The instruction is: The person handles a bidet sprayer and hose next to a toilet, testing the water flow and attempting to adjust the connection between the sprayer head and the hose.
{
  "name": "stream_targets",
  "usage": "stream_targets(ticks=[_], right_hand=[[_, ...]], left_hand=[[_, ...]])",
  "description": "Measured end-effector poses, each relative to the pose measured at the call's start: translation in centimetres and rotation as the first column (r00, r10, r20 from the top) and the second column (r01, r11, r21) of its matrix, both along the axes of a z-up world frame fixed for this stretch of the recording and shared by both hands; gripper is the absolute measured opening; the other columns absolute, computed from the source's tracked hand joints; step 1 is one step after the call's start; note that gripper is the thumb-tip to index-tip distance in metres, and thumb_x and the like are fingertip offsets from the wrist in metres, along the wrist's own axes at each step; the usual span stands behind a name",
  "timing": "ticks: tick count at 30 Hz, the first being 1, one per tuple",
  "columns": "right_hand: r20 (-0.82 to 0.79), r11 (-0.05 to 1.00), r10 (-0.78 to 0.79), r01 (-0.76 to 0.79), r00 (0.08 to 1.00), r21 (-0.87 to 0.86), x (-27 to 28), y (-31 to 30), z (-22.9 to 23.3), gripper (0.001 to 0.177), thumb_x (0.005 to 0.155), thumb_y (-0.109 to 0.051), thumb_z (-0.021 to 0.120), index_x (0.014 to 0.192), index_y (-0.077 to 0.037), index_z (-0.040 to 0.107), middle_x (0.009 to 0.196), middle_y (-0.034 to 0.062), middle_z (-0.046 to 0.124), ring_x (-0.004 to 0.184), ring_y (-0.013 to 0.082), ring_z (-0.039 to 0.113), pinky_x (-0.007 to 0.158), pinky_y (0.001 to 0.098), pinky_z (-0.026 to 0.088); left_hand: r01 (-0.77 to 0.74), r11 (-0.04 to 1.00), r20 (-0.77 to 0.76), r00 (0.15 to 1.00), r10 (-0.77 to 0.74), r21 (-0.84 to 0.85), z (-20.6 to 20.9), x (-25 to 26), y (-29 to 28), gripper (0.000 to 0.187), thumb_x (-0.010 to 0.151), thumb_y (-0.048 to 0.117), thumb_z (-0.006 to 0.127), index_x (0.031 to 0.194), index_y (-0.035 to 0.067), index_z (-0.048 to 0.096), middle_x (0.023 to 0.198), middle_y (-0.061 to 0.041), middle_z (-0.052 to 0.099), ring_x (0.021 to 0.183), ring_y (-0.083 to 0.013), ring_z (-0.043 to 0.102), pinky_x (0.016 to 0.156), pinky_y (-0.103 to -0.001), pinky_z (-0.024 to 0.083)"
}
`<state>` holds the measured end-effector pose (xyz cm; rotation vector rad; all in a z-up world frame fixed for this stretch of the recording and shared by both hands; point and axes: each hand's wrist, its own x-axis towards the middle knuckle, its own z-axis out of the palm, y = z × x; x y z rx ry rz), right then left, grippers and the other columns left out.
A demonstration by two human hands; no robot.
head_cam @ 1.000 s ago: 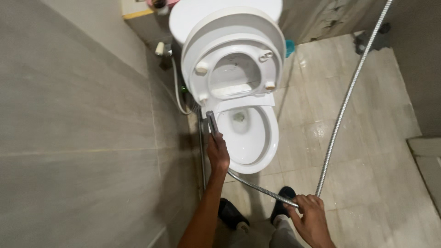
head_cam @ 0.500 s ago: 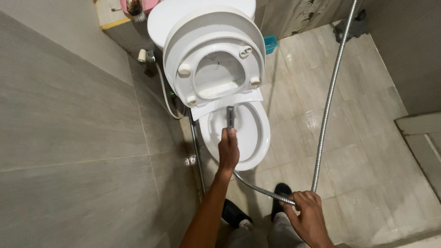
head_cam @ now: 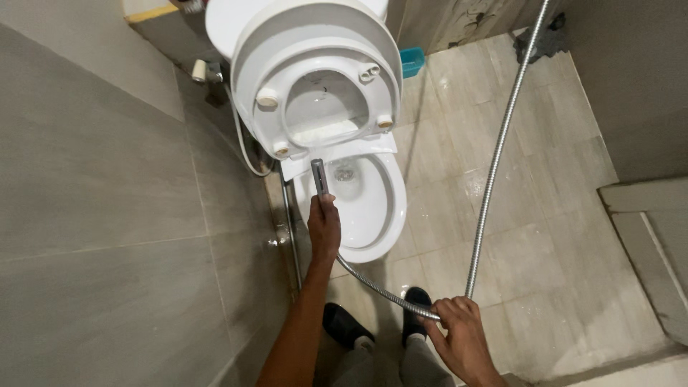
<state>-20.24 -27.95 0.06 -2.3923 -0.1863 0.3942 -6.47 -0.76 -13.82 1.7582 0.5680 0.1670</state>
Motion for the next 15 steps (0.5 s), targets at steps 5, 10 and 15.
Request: stream_targets(ticks=[5, 10, 15], right_hand=[[0.018, 1.0, -0.02, 0.02, 1.0, 0.006, 0.7, -1.4, 0.6, 0.016, 0.083, -0.017, 0.074, 0.075, -0.006, 0.065, 0.064, 0.0072, 0.054, 0.069, 0.0253, 0.054, 0.085, 0.0407, 0.041], [-0.004, 0.999, -0.025, 0.025, 1.0, -0.04, 0.7, -3.7, 0.1, 0.021, 0.084, -0.02, 0.074, 0.073, -0.006, 0.063, 0.062, 0.0078, 0.051, 0.067, 0.025, 0.052, 0.083, 0.0399, 0.041], [0.013, 0.994, -0.007, 0.009, 1.0, -0.107, 0.1, -6.2, -1.2, 0.024, 0.084, -0.021, 0.074, 0.072, -0.006, 0.061, 0.061, 0.007, 0.051, 0.068, 0.0238, 0.052, 0.085, 0.0399, 0.04]], left_hand=[[-0.002, 0.988, -0.06, 0.998, -0.007, -0.156, -1.7, 0.7, -3.2, 0.033, 0.109, 0.038, 0.039, 0.105, 0.01, 0.056, 0.061, 0.002, 0.043, 0.051, -0.0109, 0.042, 0.048, -0.031, 0.035], [0.031, 0.981, 0.069, 0.997, -0.018, -0.192, -3.2, 1.3, -7.2, 0.036, 0.11, 0.041, 0.04, 0.099, 0.009, 0.054, 0.059, 0.004, 0.04, 0.05, -0.007, 0.038, 0.047, -0.028, 0.031], [0.038, 0.974, 0.008, 0.999, -0.037, -0.223, -3.3, 0.5, -10.6, 0.039, 0.111, 0.042, 0.04, 0.098, 0.008, 0.054, 0.06, 0.003, 0.042, 0.052, -0.007, 0.038, 0.047, -0.03, 0.033]])
